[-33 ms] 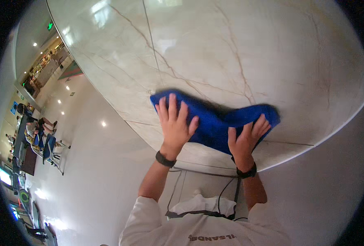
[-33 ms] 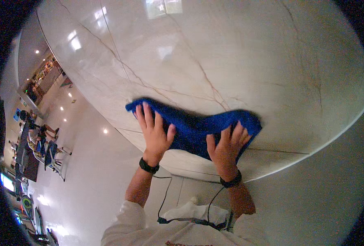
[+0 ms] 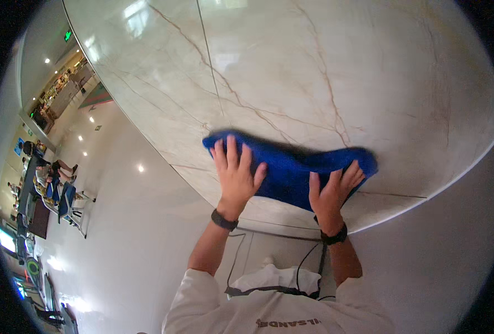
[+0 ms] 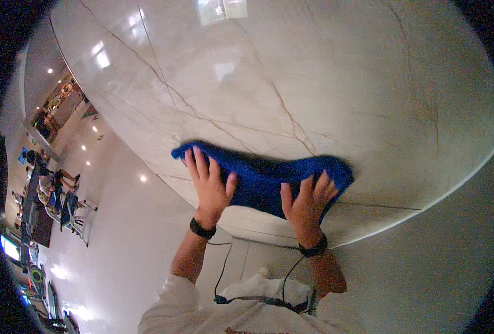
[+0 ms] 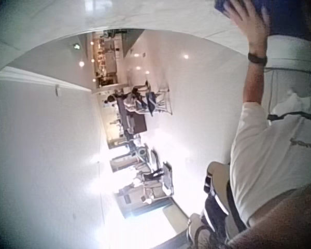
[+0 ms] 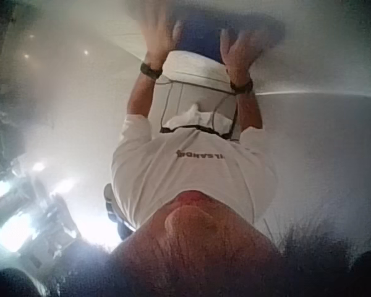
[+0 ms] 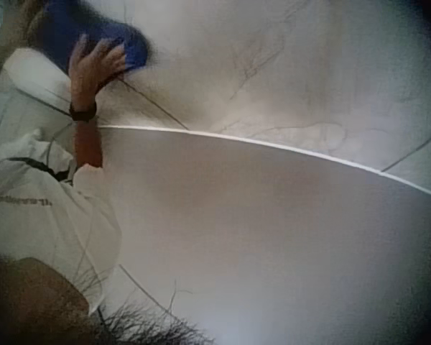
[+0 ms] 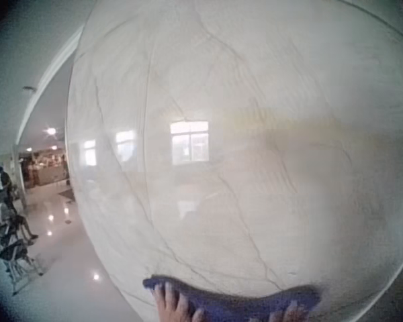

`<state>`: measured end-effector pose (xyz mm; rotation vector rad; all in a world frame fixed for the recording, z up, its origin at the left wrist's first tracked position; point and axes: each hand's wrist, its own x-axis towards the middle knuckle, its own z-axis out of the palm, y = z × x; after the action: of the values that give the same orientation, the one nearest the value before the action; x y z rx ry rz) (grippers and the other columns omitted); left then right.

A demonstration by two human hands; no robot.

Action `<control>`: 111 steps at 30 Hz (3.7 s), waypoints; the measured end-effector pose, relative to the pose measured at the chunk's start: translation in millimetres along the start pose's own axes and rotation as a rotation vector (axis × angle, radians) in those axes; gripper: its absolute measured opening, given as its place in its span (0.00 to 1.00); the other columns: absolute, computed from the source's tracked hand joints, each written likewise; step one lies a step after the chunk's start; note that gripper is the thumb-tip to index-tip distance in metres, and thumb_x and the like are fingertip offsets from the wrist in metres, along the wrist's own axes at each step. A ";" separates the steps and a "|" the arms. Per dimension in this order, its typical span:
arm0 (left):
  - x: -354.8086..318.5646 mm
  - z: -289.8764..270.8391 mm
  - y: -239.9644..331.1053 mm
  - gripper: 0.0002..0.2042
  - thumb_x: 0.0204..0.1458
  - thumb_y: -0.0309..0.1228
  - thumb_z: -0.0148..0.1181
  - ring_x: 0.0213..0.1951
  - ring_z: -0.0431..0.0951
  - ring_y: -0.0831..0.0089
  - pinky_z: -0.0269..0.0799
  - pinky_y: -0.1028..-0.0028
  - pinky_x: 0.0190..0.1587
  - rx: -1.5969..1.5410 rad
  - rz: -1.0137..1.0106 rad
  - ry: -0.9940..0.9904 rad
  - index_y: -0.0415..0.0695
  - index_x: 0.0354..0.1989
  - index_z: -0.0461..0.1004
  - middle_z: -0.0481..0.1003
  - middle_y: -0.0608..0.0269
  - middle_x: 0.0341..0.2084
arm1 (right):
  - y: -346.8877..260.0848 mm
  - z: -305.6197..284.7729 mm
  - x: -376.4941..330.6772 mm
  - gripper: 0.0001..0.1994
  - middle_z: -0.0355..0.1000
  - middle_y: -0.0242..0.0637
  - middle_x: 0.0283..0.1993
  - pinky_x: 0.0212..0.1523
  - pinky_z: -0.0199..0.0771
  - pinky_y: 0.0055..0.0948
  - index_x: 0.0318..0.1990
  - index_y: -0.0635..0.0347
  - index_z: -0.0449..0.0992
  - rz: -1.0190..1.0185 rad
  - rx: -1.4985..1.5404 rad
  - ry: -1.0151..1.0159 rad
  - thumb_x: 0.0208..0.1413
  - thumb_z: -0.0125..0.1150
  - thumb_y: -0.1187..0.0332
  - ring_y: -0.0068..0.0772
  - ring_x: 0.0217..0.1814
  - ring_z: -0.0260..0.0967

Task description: The person wipes a large marble-patterned surface and an adjacent grey wall panel using a blue cloth, moving the cloth in circular and side-to-side motions across the seams.

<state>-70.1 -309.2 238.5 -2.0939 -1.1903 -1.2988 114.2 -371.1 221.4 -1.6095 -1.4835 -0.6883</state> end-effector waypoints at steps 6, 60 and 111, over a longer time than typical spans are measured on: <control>-44.3 5.8 -10.2 0.23 0.31 0.29 0.52 0.49 0.42 0.35 0.40 0.46 0.48 -0.069 -0.042 -0.207 0.32 0.39 0.57 0.45 0.34 0.47 | -18.8 27.4 -49.1 0.19 0.48 0.58 0.44 0.48 0.32 0.55 0.37 0.66 0.61 0.074 0.186 -0.308 0.39 0.50 0.61 0.57 0.46 0.45; -74.7 38.4 -6.2 0.20 0.31 0.37 0.55 0.40 0.53 0.43 0.48 0.44 0.38 -0.100 0.024 -0.121 0.48 0.37 0.63 0.52 0.49 0.46 | -5.4 44.0 -65.7 0.11 0.59 0.42 0.29 0.33 0.52 0.52 0.26 0.53 0.67 -0.077 0.007 -0.128 0.33 0.54 0.61 0.44 0.25 0.54; -27.4 73.4 231.0 0.26 0.37 0.26 0.45 0.21 0.57 0.73 0.60 0.69 0.31 -0.038 0.439 -0.411 0.59 0.50 0.55 0.53 0.74 0.50 | 201.3 -28.3 -104.6 0.27 0.40 0.53 0.54 0.54 0.28 0.52 0.52 0.59 0.46 0.161 0.006 -0.060 0.46 0.45 0.60 0.57 0.55 0.35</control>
<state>153.6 -398.8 200.7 -2.5425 -0.7769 -0.7204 298.7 -443.9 107.8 -1.7369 -1.3785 -0.5483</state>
